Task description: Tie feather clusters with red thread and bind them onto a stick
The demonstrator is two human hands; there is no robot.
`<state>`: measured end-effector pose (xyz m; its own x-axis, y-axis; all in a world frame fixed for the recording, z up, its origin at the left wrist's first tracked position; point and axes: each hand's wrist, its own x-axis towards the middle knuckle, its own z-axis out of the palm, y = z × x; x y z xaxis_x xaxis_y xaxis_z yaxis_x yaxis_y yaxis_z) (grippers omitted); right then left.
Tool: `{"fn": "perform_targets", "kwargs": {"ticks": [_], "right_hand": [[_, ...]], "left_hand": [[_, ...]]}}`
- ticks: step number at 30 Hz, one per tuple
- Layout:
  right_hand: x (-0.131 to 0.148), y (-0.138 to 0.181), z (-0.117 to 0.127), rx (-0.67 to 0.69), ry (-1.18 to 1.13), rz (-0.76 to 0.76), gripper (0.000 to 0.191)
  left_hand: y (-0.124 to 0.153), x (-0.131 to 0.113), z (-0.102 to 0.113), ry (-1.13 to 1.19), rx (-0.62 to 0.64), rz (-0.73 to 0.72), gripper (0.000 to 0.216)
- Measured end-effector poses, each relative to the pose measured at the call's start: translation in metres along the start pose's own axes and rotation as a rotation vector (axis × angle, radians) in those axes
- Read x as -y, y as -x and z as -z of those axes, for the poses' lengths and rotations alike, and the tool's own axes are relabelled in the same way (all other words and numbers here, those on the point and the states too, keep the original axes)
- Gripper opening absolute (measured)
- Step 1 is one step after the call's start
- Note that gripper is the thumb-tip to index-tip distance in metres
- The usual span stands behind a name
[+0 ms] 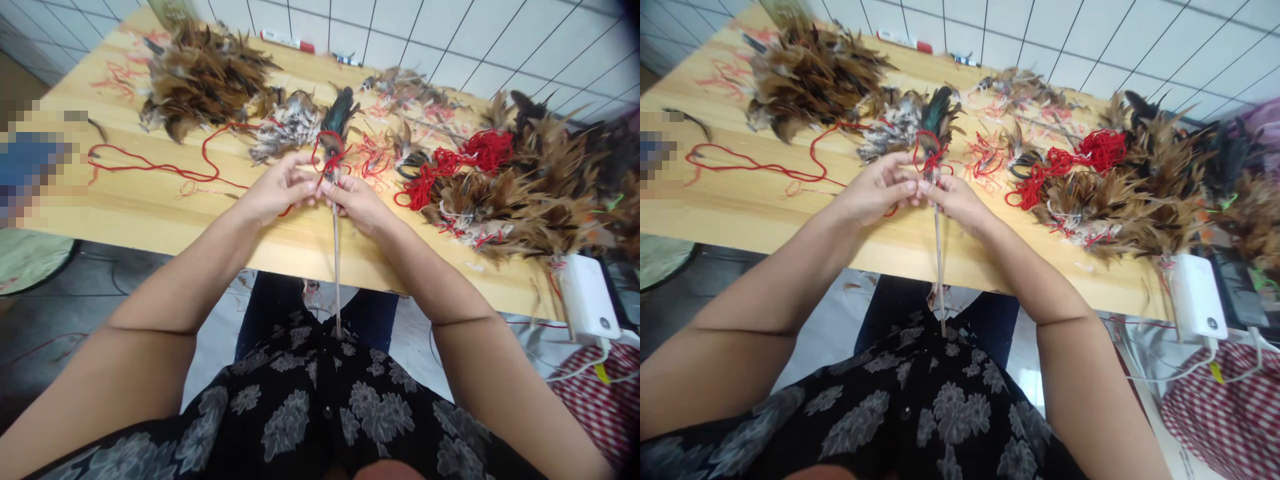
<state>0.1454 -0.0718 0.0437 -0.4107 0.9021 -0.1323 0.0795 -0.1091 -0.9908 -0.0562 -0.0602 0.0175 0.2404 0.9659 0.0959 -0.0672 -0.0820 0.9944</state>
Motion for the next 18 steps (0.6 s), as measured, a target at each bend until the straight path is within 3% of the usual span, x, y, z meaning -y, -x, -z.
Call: {"fn": "perform_targets", "kwargs": {"ticks": [2,4,8,13,15,18], "right_hand": [[0.0,0.002,0.001,0.0,0.028,0.024,0.07],[-0.002,0.003,0.005,-0.025,0.061,0.038,0.07],[-0.01,-0.001,0.016,-0.17,0.13,0.071,0.067],[-0.015,-0.009,0.026,-0.353,0.184,0.112,0.052],[-0.015,-0.01,0.027,-0.395,0.182,0.117,0.045],[-0.016,-0.011,0.03,-0.447,0.202,0.141,0.038]], "left_hand": [[0.002,-0.005,0.001,-0.065,0.075,0.087,0.068],[0.003,-0.011,0.004,-0.038,0.023,0.069,0.065],[-0.005,-0.016,0.026,0.127,-0.283,-0.086,0.065],[-0.015,-0.009,0.073,0.034,-0.564,-0.179,0.09],[-0.012,-0.011,0.081,-0.033,-0.514,-0.157,0.088],[-0.004,-0.025,0.066,-0.117,-0.22,-0.064,0.081]]}}
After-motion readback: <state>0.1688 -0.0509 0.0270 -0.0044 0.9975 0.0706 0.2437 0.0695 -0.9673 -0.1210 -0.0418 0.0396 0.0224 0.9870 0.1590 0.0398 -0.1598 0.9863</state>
